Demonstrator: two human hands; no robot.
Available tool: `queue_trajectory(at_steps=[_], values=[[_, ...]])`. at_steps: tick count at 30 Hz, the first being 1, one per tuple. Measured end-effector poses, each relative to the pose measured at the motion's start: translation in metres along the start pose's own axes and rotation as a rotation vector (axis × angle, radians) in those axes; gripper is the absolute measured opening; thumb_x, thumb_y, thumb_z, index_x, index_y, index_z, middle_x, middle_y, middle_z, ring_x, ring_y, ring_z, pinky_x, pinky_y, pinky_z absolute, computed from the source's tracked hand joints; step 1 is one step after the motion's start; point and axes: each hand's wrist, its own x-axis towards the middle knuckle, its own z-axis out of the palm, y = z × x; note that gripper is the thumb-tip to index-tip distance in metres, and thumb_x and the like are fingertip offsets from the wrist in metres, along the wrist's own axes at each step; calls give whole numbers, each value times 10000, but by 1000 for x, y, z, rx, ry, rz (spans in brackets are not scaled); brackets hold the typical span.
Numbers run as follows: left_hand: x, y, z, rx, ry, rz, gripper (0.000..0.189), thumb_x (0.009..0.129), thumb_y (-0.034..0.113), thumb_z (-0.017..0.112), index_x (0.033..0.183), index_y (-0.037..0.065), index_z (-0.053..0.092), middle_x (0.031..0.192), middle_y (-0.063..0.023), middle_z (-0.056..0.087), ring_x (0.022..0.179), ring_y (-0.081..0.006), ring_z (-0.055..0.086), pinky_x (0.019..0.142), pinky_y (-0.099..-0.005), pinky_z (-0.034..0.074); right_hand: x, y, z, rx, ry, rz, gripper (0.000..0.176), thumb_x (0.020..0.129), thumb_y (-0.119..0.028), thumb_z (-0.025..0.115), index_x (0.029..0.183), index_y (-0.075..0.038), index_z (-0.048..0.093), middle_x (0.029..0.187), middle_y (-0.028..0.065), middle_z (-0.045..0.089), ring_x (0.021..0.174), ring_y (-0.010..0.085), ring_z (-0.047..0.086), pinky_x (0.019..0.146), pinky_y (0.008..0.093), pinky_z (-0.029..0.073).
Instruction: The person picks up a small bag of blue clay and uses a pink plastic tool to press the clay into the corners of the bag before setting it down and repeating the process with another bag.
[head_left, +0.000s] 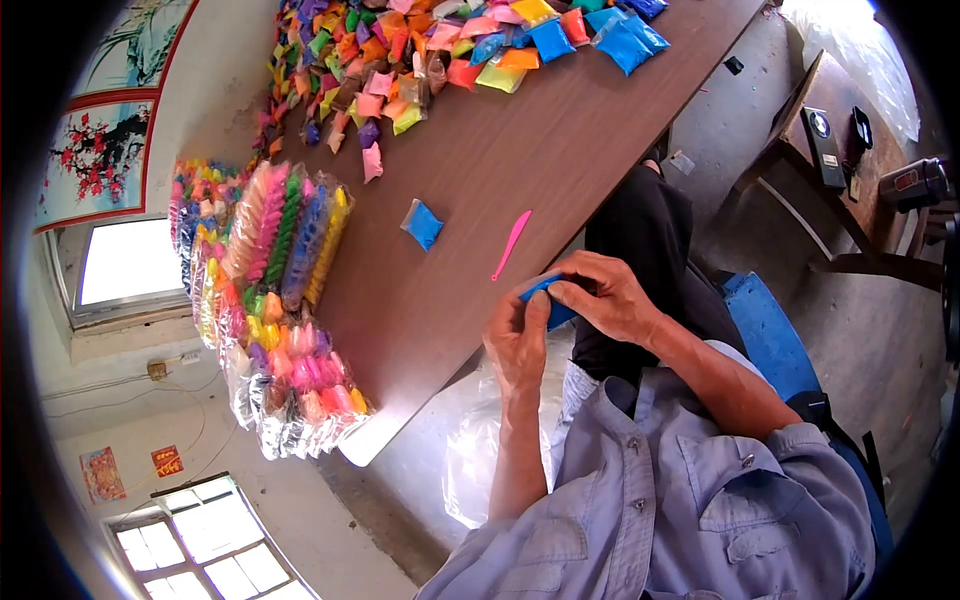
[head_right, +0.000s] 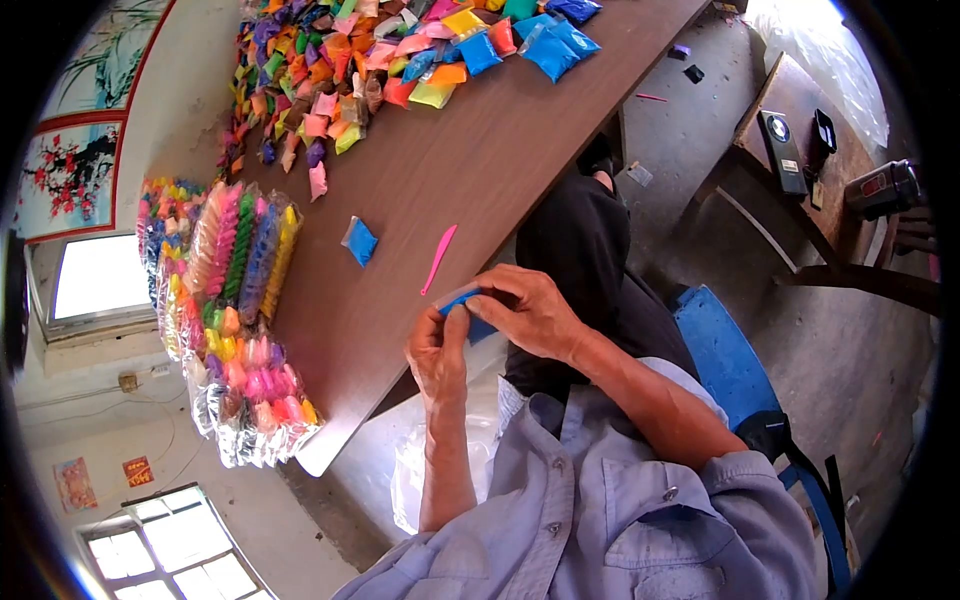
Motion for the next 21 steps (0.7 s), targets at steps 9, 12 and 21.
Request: queue_trajectory(at_steps=[9, 12, 21], values=[[0, -10, -2, -12, -13, 13, 342, 1062, 291, 720, 1189, -26, 714, 1029, -46, 733, 932, -105, 640, 847, -278, 533, -1, -1, 1, -73, 24, -2, 176, 981, -137, 750, 1092, -1, 763, 907, 69, 676, 772, 139, 623, 667, 276, 502], [0, -13, -3, -24, 7, 10, 327, 1063, 282, 718, 1169, -27, 712, 1026, -51, 731, 939, -106, 644, 846, -279, 534, 0, 0, 3, -43, 16, 29, 173, 980, -139, 753, 1083, -1, 762, 903, 65, 673, 769, 136, 620, 661, 272, 496], [-3, -15, 1, -113, -48, -16, 323, 1071, 260, 702, 1207, -33, 689, 1034, -60, 731, 940, -108, 652, 843, -286, 539, -1, 4, 4, -42, 62, -11, 173, 980, -129, 754, 1073, 16, 741, 914, 66, 670, 766, 123, 611, 655, 276, 488]])
